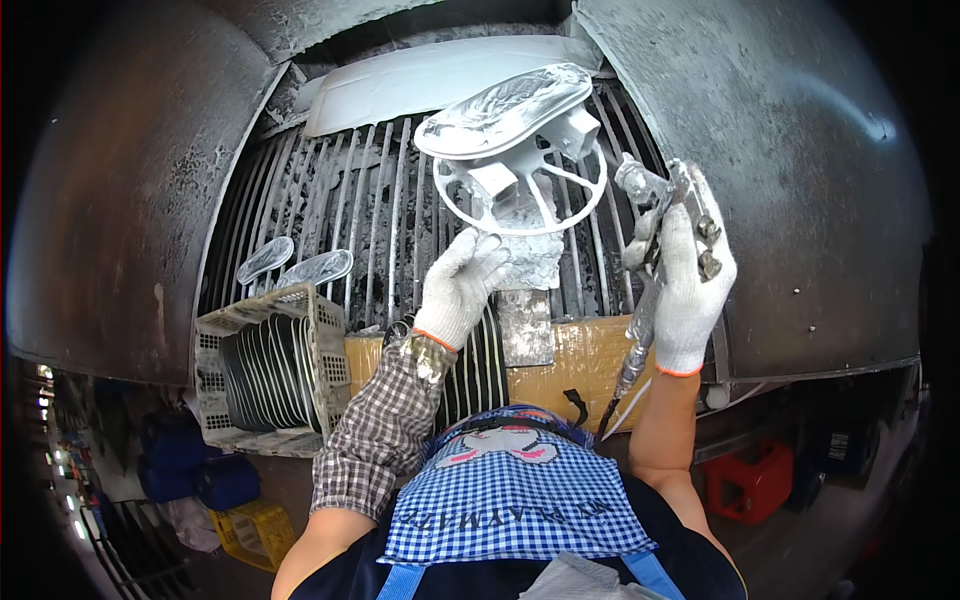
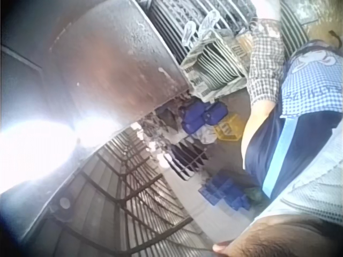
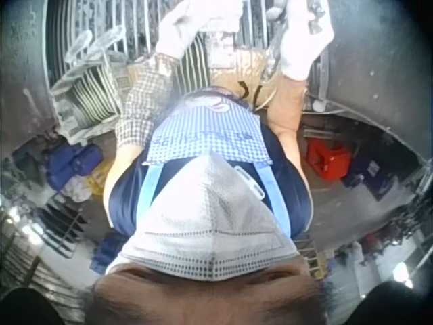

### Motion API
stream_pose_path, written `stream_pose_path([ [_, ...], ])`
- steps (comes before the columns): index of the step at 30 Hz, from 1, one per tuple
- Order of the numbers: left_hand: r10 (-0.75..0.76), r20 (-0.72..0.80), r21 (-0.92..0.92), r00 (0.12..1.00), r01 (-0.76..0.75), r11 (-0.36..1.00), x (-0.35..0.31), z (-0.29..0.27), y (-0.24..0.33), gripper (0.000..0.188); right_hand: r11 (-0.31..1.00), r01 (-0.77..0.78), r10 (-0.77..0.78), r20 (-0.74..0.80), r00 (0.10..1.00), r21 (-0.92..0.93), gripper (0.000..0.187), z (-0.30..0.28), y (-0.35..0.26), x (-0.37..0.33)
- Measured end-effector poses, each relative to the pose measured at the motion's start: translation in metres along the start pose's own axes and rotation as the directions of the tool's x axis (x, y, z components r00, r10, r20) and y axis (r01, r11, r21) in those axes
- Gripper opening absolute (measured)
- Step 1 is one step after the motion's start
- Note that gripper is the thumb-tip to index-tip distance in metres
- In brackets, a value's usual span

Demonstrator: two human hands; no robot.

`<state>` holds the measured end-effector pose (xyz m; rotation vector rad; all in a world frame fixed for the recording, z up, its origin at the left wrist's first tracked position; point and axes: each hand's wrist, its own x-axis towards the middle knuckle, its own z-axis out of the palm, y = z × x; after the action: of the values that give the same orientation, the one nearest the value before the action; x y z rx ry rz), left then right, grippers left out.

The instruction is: The person spray paints white plastic parts using a spray gun. They hold each part with a gloved left hand, rotate it to coat all sides, and place it on a metal grate to dry. The process is repeated for multiple parts.

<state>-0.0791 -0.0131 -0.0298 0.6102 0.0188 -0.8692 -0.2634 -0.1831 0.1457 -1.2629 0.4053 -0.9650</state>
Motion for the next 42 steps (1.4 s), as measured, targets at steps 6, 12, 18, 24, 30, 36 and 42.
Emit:
stream_pose_path([
  [6, 0.023, -0.043, 0.004, 0.999, -0.023, 1.000, -0.001, 0.014, 0.000, 0.050, 0.992, -0.115, 0.101, 0.243, 0.965, 0.043, 0.054, 0.009, 0.002, -0.016],
  [12, 0.055, 0.010, 0.008, 0.998, -0.055, 0.998, 0.006, 0.012, 0.014, 0.054, 0.996, -0.066, 0.047, 0.302, 0.952, 0.053, 0.059, 0.003, 0.012, -0.018],
  [18, 0.095, 0.021, -0.005, 0.995, -0.095, 0.995, 0.006, 0.010, 0.025, 0.052, 0.990, -0.101, 0.087, 0.145, 0.986, 0.094, 0.056, -0.020, 0.021, -0.024],
  [24, 0.084, -0.029, 0.008, 0.996, -0.084, 0.996, 0.004, 0.016, 0.030, 0.049, 0.993, -0.111, 0.109, 0.044, 0.993, 0.030, 0.055, -0.048, 0.032, -0.032],
  [30, 0.398, -0.096, 0.415, 0.912, -0.327, 0.849, -0.006, 0.048, 0.019, 0.043, 0.986, -0.161, 0.161, 0.004, 0.987, -0.051, 0.056, -0.065, 0.036, -0.040],
  [36, 0.272, -0.063, 0.145, 0.960, -0.260, 0.955, 0.031, 0.127, 0.011, 0.055, 0.986, -0.141, 0.143, 0.007, 0.990, -0.090, 0.058, -0.073, 0.039, -0.046],
  [42, 0.187, -0.139, -0.033, 0.972, -0.194, 0.980, 0.108, 0.151, -0.002, 0.080, 0.985, -0.164, 0.163, -0.013, 0.987, -0.047, 0.056, -0.066, 0.032, -0.057],
])
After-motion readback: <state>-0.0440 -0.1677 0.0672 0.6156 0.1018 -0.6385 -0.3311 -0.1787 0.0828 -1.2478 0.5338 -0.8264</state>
